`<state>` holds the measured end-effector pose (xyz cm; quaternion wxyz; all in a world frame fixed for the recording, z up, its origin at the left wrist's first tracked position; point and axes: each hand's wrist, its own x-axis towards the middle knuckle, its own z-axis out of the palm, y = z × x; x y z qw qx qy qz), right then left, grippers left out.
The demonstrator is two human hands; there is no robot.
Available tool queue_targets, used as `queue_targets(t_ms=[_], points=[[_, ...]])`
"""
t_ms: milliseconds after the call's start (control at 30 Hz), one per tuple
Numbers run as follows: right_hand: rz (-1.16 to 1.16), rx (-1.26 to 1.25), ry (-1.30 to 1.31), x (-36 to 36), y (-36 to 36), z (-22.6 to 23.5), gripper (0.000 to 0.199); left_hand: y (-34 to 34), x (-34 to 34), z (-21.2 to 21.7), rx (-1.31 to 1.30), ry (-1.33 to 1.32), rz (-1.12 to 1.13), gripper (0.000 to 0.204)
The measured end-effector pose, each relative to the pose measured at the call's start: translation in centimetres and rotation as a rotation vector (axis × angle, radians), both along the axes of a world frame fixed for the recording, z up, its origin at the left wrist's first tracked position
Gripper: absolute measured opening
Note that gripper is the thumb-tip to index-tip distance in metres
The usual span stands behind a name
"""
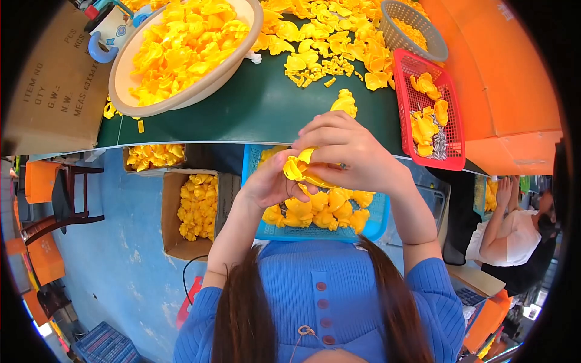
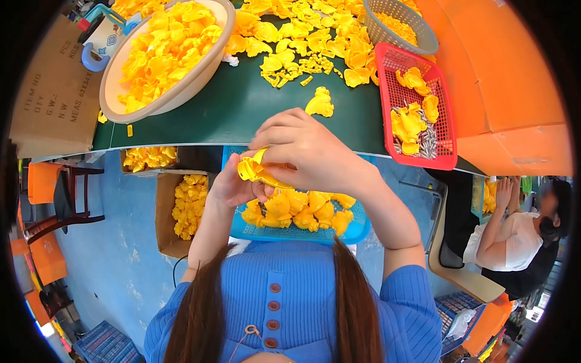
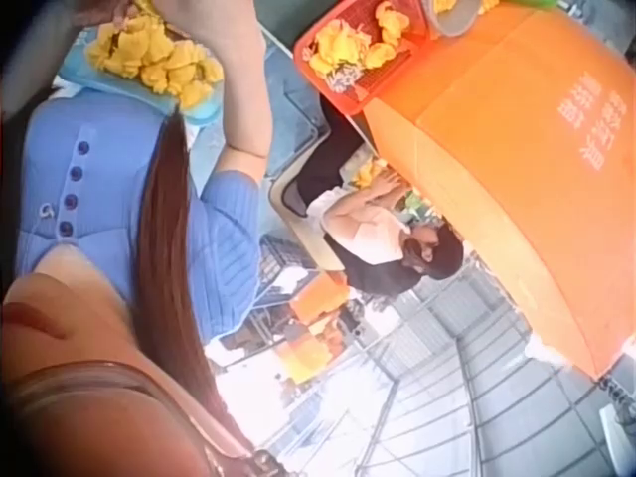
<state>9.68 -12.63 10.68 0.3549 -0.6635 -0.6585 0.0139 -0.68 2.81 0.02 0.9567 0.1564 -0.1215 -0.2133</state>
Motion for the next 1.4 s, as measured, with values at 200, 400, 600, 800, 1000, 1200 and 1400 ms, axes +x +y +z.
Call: queue_targets(t_ms=[200,400,600,800,1000,1200,1400], points=[[-0.085,0.157,-0.025,-0.4,-1.4,2.8,0.017,-0.3,0.1,2.4,0.066,0.005,0.093,0.086],[-0.260,0.204,0.995,-1.0,-2.7,1.6,0.019,-1.0,-0.3,4.5,0.267,-0.012,0.377,0.094],[-0.229,0.270,1.119,-0.2,-2.3,-0.1,0.017,-1.4,-0.3,4.8,0.307,-0.043,0.468,0.093],[-0.211,0.371,1.160,-0.4,-1.3,-0.2,0.015,-1.5,-0.3,4.9,0.329,-0.042,0.477,0.092],[-0.281,0.280,1.231,-0.1,-1.5,0.6,0.012,-1.5,-0.3,4.9,0.339,-0.048,0.479,0.092],[-0.353,0.369,1.228,-0.4,-1.1,0.0,0.014,-1.6,-0.3,4.7,0.400,-0.027,0.512,0.088],[-0.440,0.432,1.022,-0.8,-1.0,-0.8,0.014,-1.9,-0.3,4.5,0.435,0.008,0.629,0.086]])
